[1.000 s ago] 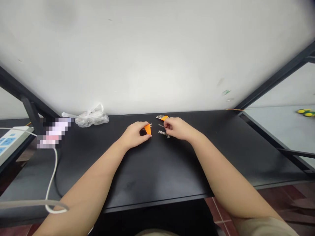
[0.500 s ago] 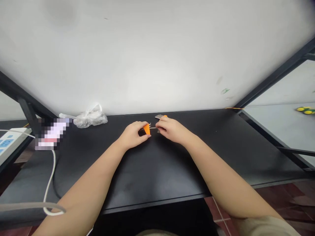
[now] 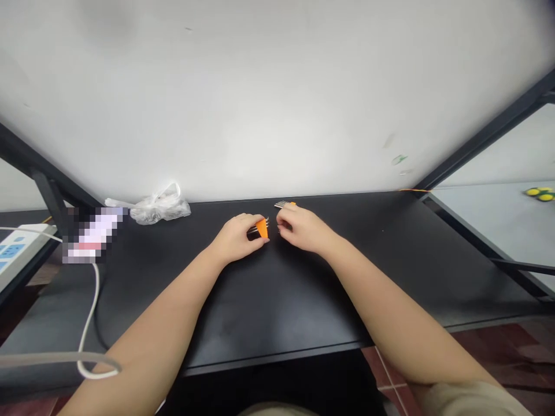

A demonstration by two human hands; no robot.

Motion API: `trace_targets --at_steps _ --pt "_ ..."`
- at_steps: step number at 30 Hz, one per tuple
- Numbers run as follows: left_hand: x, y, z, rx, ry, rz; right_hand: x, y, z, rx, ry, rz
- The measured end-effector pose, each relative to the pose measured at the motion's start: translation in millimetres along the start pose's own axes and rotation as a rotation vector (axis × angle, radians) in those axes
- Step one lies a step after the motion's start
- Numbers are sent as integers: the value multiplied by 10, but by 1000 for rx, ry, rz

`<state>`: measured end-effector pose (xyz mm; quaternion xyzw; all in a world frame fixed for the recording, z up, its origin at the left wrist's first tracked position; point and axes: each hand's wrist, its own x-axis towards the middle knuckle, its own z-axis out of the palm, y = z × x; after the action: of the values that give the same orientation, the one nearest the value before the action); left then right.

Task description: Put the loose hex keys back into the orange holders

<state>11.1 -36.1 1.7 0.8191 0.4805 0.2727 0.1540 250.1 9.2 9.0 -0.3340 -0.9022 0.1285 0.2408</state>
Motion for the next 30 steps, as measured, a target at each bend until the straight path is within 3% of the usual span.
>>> trace_targets --at_steps 6,14,22,30 --pt "-23 -64 11 -2 16 -34 -51 298 -163 -36 -219 154" --pt "-25 -74 10 14 14 -56 -13 242 -239 -27 -446 323" --pt "-14 -74 20 21 9 -30 -4 235 -91 -135 -377 300" --pt "-14 -49 21 15 17 -24 1 77 -50 103 -177 56"
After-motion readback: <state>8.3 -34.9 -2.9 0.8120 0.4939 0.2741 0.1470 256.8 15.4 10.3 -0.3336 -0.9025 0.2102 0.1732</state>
